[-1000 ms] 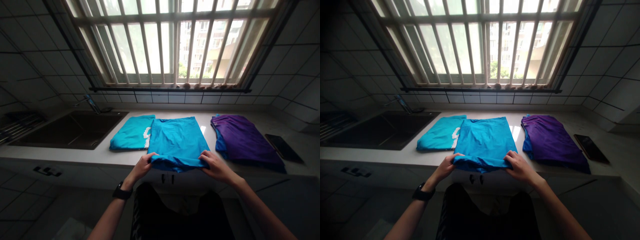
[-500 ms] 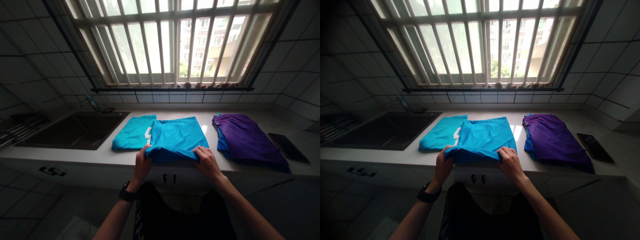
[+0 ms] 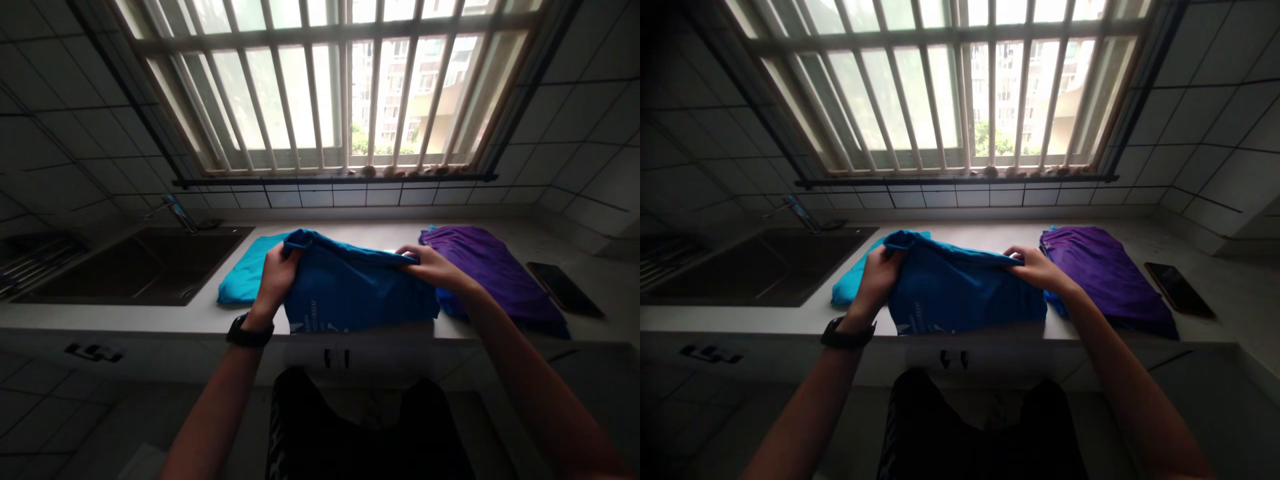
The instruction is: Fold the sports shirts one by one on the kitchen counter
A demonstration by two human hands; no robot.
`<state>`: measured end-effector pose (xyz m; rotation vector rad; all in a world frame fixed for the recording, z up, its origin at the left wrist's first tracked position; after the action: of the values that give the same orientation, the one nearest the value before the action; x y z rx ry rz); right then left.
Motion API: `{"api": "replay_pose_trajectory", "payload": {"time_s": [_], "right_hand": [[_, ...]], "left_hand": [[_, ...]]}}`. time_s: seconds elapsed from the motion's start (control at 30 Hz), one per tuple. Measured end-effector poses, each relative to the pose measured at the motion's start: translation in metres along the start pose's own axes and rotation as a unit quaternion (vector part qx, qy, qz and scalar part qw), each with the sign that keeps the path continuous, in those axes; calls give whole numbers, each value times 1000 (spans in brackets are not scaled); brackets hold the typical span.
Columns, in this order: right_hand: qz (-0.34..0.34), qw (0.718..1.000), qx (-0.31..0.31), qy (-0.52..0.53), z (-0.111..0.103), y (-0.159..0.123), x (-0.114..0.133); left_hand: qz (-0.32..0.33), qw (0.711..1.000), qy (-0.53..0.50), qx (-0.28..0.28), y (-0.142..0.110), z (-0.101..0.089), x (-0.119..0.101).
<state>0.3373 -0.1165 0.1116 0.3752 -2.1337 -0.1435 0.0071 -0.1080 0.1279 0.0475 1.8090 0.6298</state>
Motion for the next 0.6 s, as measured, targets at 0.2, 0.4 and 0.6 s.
{"api": "replay_pose_trajectory", "payload": {"time_s": [0.2, 0.4, 0.6], "right_hand": [[112, 975, -9, -189, 5, 72, -67], [145, 921, -92, -349, 4, 61, -94], [10, 919, -201, -340, 19, 34, -50]], "left_hand": [[-43, 986, 158, 41, 52, 60, 64], [-99, 932, 335, 94, 30, 69, 111], [156, 892, 394, 158, -8, 102, 58]]}}
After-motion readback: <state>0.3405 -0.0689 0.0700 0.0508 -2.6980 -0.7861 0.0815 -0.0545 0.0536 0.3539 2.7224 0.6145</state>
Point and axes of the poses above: each hand's wrist, its own y-axis towards the middle knuckle, its own z-axis out of the palm, x = y × z, the point moved 10 cm from there along y, towards the middle knuckle, and after that the axes turned 7 degrees about -x, right-handed, at the moved point
